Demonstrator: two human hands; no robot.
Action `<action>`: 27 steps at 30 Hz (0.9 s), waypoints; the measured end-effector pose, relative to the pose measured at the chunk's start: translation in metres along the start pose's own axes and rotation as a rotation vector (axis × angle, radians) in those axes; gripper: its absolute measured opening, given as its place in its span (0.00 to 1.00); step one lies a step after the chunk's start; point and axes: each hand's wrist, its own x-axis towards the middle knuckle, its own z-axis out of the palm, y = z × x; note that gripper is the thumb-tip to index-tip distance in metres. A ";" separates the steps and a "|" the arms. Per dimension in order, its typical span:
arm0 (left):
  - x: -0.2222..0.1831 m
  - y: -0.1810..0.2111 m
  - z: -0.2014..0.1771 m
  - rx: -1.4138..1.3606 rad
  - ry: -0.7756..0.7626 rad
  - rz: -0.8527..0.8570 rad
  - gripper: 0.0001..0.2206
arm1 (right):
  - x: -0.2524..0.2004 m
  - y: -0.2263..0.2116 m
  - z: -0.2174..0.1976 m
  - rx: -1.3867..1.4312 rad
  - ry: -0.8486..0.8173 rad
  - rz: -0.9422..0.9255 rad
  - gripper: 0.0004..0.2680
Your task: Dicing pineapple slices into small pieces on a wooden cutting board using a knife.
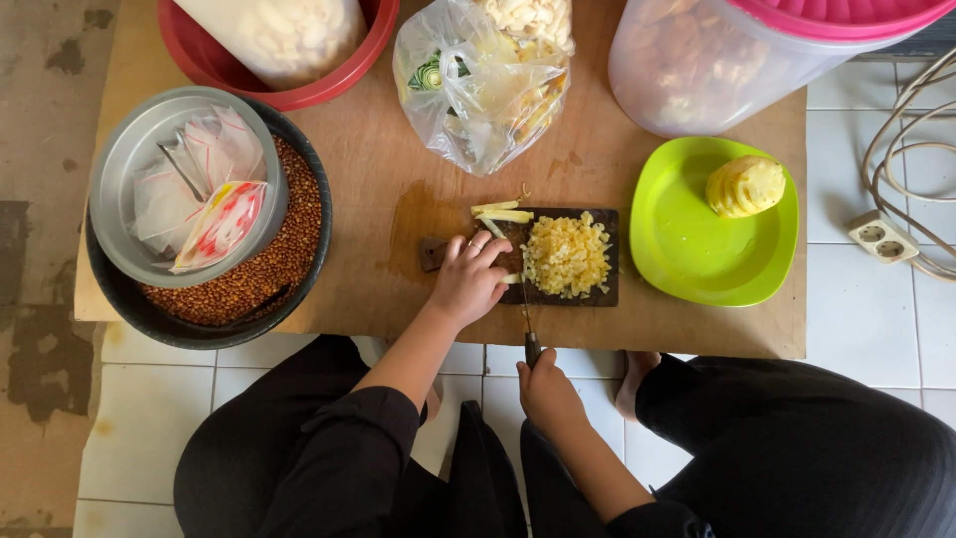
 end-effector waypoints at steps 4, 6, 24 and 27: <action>0.002 0.005 -0.001 -0.030 -0.029 -0.050 0.06 | 0.004 -0.003 -0.003 -0.011 -0.009 0.023 0.17; 0.002 0.006 -0.001 -0.039 -0.046 -0.064 0.06 | 0.010 -0.004 -0.006 -0.022 -0.011 0.024 0.17; 0.000 0.011 0.003 -0.002 -0.008 -0.069 0.03 | -0.001 -0.016 -0.025 0.023 0.023 0.021 0.17; 0.005 0.012 0.001 -0.002 0.012 -0.069 0.04 | -0.008 -0.023 -0.039 0.047 0.033 0.046 0.16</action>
